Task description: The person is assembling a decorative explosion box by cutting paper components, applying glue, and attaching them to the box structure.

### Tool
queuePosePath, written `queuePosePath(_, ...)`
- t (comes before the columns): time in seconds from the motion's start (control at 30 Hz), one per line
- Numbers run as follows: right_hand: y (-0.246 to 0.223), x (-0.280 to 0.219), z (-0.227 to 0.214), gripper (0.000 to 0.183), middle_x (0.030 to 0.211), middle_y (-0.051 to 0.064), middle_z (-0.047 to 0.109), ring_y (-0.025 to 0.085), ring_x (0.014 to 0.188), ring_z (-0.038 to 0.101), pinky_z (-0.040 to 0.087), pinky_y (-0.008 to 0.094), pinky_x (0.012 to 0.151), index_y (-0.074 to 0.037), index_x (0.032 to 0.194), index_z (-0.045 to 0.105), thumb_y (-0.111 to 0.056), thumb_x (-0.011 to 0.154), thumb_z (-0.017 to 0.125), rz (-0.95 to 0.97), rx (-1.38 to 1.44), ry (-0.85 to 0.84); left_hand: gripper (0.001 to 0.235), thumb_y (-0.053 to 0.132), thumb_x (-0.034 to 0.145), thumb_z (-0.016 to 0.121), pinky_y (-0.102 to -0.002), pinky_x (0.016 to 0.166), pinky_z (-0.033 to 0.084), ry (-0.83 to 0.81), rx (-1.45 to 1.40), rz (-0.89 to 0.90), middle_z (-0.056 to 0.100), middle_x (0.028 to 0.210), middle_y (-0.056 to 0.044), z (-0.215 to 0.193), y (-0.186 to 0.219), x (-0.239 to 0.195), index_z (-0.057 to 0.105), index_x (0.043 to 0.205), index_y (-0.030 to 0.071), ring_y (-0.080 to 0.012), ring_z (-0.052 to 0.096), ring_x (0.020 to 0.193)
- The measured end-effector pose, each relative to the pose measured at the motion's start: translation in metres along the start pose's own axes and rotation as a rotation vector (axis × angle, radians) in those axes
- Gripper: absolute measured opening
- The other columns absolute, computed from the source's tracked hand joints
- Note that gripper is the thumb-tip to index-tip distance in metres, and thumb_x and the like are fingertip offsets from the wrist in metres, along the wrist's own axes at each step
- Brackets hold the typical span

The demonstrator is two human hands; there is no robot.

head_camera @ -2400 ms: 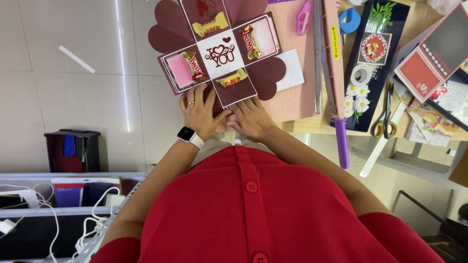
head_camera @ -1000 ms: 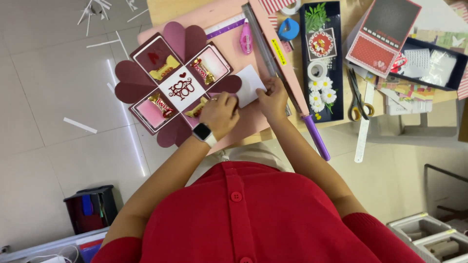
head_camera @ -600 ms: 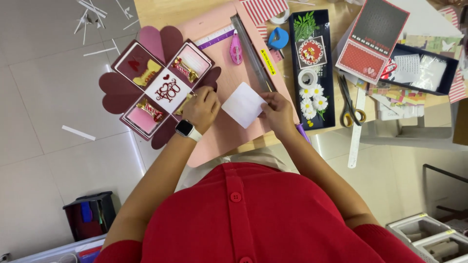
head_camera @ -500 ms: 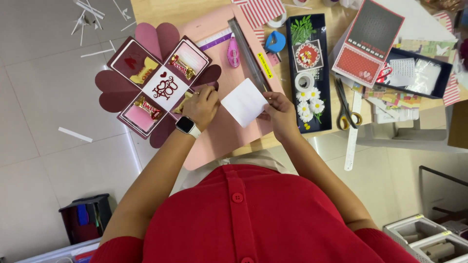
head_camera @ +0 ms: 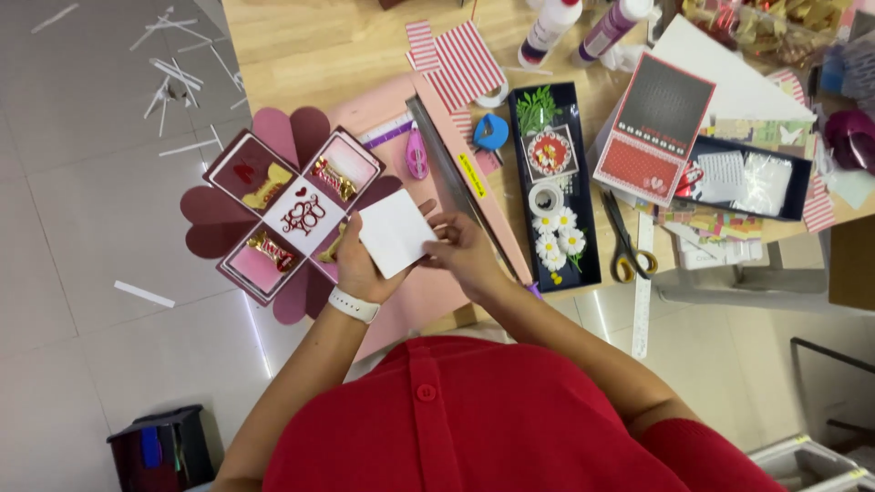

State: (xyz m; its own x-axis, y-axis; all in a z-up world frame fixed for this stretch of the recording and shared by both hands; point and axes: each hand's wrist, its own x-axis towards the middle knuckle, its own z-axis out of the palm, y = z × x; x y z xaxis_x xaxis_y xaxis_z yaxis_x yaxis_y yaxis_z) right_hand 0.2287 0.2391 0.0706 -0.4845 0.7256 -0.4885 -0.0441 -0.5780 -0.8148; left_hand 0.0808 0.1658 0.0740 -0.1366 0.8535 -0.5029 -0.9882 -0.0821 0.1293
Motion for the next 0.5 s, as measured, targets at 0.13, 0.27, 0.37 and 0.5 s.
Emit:
queuePosePath(0.13,-0.061,0.043,-0.010,0.025,0.072,0.020,0.073,0.026,0.050,0.073,0.059,0.030,0.041,-0.003,0.111,0.068,-0.025,0.100,0.068,-0.052,-0.438,-0.059,0.064,0.050,0.089,0.060,-0.066,0.112,0.041,-0.101,0.081,-0.028,0.063,0.139,-0.021,0.042,0.022,-0.012,0.060,0.140,0.012,-0.0467,0.060,0.126)
queuePosePath(0.27,-0.144,0.161,-0.042,0.020,0.101,0.008,0.067,0.032,0.098,0.063,0.047,0.052,0.085,-0.019,0.108,0.070,-0.035,0.096,0.065,-0.880,-2.151,-0.071,0.077,0.060,0.084,0.059,-0.066,0.104,0.046,-0.050,0.102,0.000,0.062,0.139,-0.023,0.076,0.039,-0.033,0.056,0.143,0.010,-0.0458,0.060,0.125)
queuePosePath(0.37,-0.192,0.227,-0.053,0.052,0.143,0.013,0.059,0.037,0.140,0.047,0.023,0.066,0.116,-0.018,0.133,0.065,-0.037,0.085,0.074,-0.422,-2.950,-0.103,0.102,0.076,0.078,0.043,-0.073,0.106,0.039,-0.005,0.167,0.002,0.055,0.143,-0.029,0.102,0.045,-0.043,0.046,0.150,0.003,-0.0486,0.053,0.131)
queuePosePath(0.5,-0.216,0.263,-0.056,0.074,0.160,0.016,0.049,0.039,0.152,0.037,0.010,0.075,0.118,-0.017,0.147,0.056,-0.050,0.085,0.076,0.252,-3.261,-0.233,0.116,0.082,0.071,0.024,-0.079,0.109,0.031,0.233,0.149,-0.033,0.049,0.149,-0.030,0.124,0.045,-0.056,0.039,0.157,0.005,-0.0524,0.045,0.139)
